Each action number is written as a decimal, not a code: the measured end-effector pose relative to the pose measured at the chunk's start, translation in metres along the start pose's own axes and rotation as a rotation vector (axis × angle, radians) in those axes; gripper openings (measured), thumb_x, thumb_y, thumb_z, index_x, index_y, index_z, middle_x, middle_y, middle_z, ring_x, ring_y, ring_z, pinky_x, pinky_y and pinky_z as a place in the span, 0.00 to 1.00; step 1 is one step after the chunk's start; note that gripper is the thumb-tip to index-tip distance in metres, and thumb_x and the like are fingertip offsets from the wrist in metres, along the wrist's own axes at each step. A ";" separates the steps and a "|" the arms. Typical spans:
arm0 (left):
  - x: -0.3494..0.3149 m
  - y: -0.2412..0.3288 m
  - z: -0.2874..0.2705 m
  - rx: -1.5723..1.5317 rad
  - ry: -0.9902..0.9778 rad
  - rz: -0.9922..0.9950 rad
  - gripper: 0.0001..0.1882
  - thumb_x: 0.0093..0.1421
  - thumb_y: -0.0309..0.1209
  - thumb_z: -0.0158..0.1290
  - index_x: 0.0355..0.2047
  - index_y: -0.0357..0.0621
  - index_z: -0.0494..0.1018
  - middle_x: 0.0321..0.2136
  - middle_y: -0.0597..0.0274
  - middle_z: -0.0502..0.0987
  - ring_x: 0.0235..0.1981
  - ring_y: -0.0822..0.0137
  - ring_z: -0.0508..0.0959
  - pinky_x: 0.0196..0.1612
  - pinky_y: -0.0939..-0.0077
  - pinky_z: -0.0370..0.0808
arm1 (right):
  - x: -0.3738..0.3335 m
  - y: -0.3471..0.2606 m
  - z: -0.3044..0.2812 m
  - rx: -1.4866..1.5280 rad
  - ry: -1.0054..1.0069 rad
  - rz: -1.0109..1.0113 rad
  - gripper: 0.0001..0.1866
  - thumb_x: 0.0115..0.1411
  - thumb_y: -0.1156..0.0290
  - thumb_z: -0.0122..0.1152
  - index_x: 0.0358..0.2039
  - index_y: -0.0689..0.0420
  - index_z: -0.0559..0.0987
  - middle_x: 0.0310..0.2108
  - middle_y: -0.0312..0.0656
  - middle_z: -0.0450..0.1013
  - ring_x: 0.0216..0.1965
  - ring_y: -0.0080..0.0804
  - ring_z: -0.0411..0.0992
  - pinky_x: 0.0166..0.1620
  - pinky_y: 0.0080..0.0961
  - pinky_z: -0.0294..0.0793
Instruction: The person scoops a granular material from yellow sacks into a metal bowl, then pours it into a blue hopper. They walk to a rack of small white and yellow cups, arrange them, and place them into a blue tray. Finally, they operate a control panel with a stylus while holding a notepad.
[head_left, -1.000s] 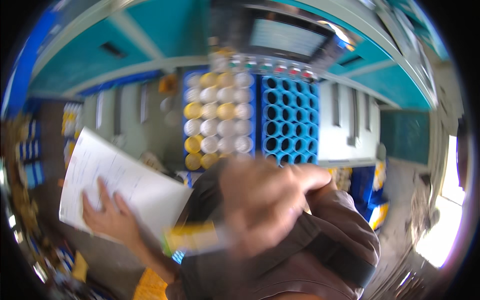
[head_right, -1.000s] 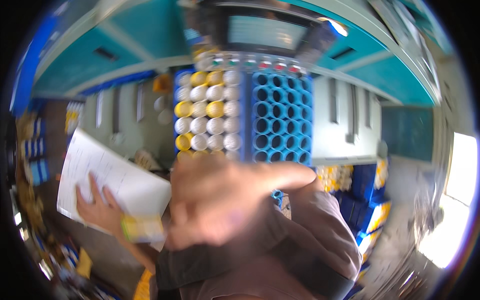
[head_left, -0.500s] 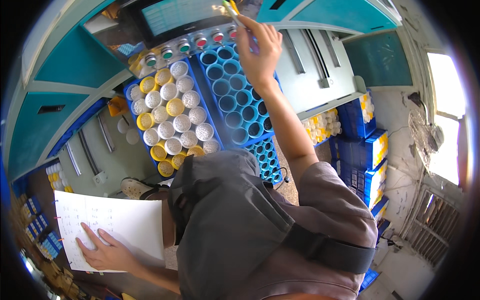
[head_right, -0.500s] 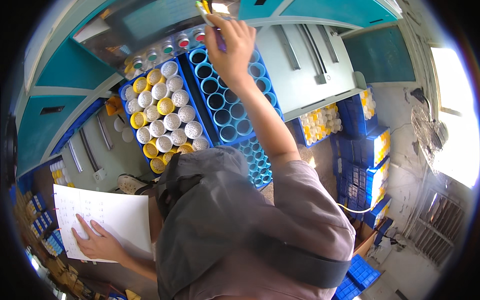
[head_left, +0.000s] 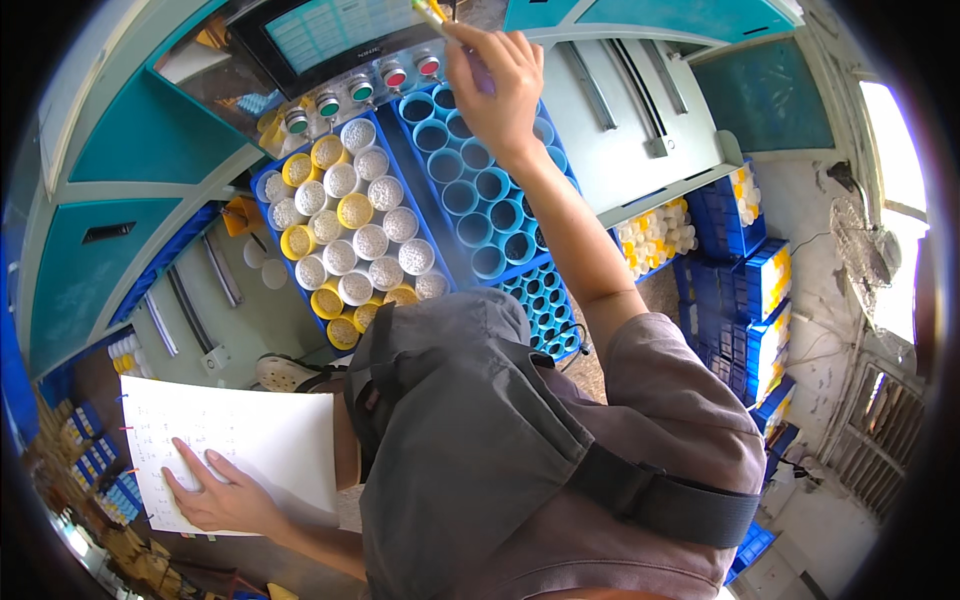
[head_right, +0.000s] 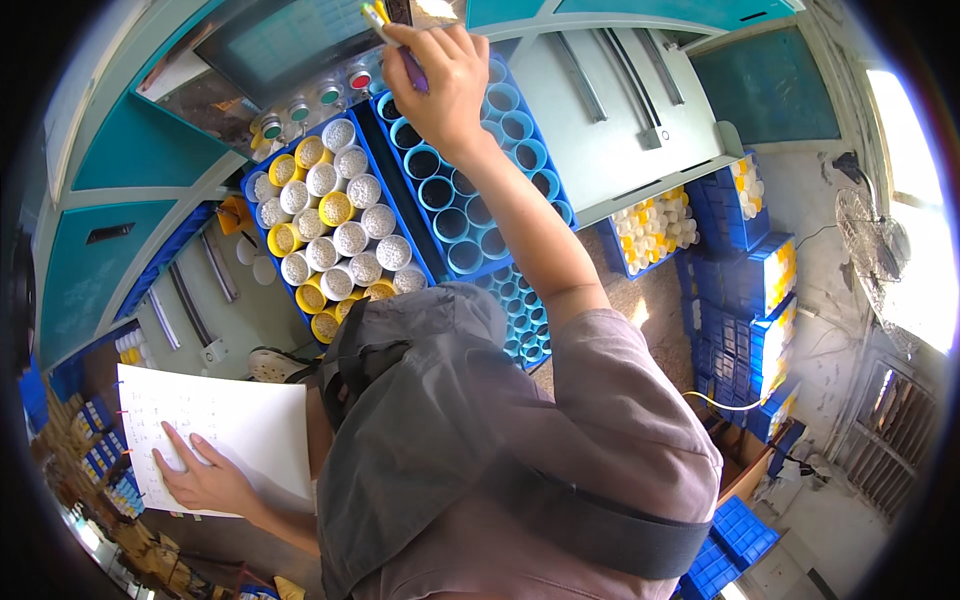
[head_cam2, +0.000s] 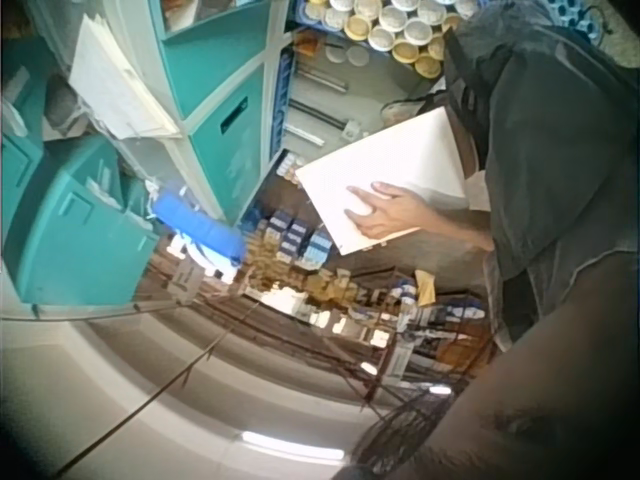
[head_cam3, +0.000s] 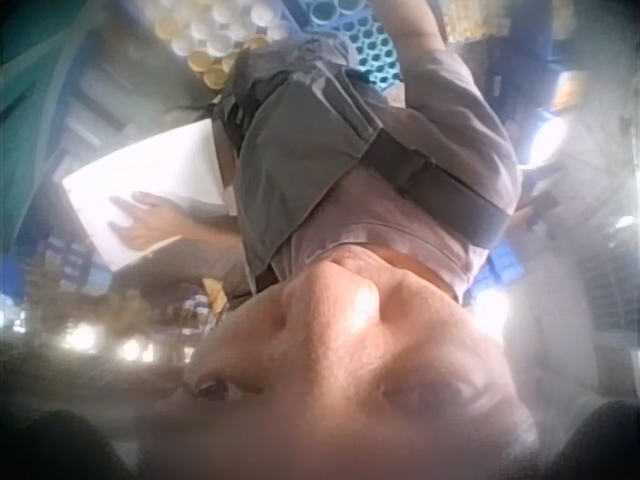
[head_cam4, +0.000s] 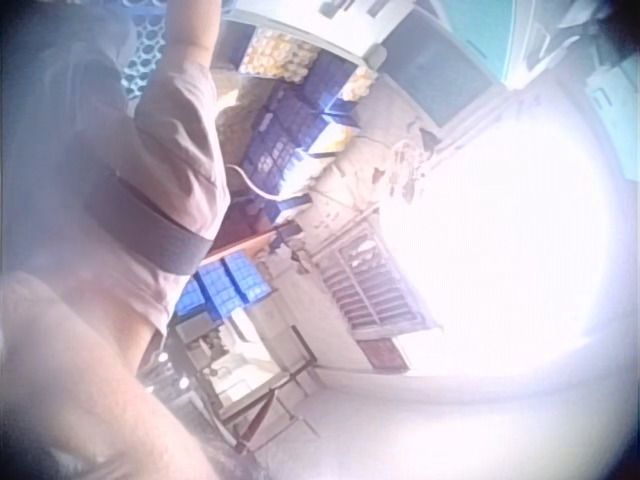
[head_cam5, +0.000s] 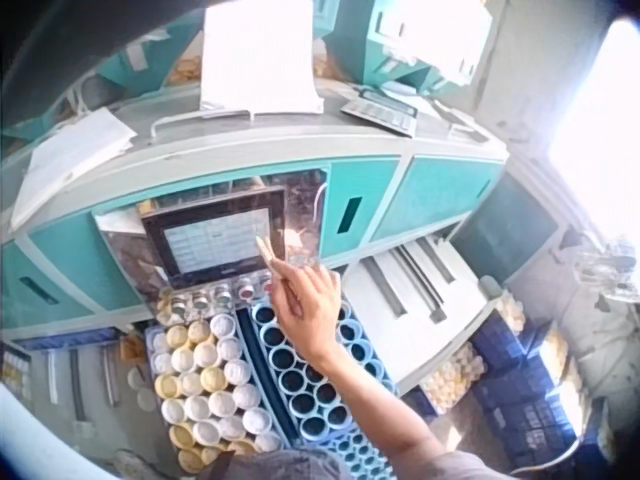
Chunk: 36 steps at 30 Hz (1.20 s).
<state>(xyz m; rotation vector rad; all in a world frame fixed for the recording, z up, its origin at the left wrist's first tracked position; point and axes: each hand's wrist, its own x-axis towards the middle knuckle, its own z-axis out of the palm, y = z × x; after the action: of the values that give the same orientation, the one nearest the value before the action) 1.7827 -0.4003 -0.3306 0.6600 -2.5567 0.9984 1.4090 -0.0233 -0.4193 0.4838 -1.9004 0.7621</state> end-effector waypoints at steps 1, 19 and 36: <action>0.000 0.000 0.000 -0.006 0.001 -0.001 0.21 0.73 0.48 0.43 0.64 0.74 0.70 0.62 0.57 0.68 0.58 0.53 0.68 0.59 0.53 0.66 | -0.003 -0.001 0.000 -0.008 -0.044 0.002 0.10 0.56 0.73 0.68 0.40 0.52 0.85 0.24 0.31 0.75 0.29 0.27 0.70 0.39 0.27 0.61; 0.001 0.003 -0.002 -0.011 -0.018 -0.020 0.22 0.72 0.50 0.42 0.64 0.74 0.70 0.62 0.59 0.67 0.59 0.54 0.67 0.61 0.55 0.65 | -0.017 0.000 0.003 -0.033 -0.062 0.055 0.11 0.53 0.73 0.67 0.38 0.52 0.84 0.25 0.33 0.75 0.30 0.31 0.71 0.38 0.31 0.61; -0.001 0.001 0.000 0.017 -0.018 -0.016 0.22 0.73 0.50 0.41 0.64 0.74 0.70 0.62 0.59 0.68 0.58 0.53 0.68 0.60 0.53 0.66 | 0.009 -0.009 0.002 0.000 0.038 0.017 0.11 0.53 0.74 0.67 0.39 0.53 0.83 0.25 0.33 0.74 0.31 0.31 0.70 0.40 0.31 0.60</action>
<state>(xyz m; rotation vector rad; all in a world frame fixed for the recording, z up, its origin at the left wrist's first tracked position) 1.7828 -0.3994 -0.3309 0.6953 -2.5571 1.0143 1.4096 -0.0307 -0.4090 0.4507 -1.8715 0.7773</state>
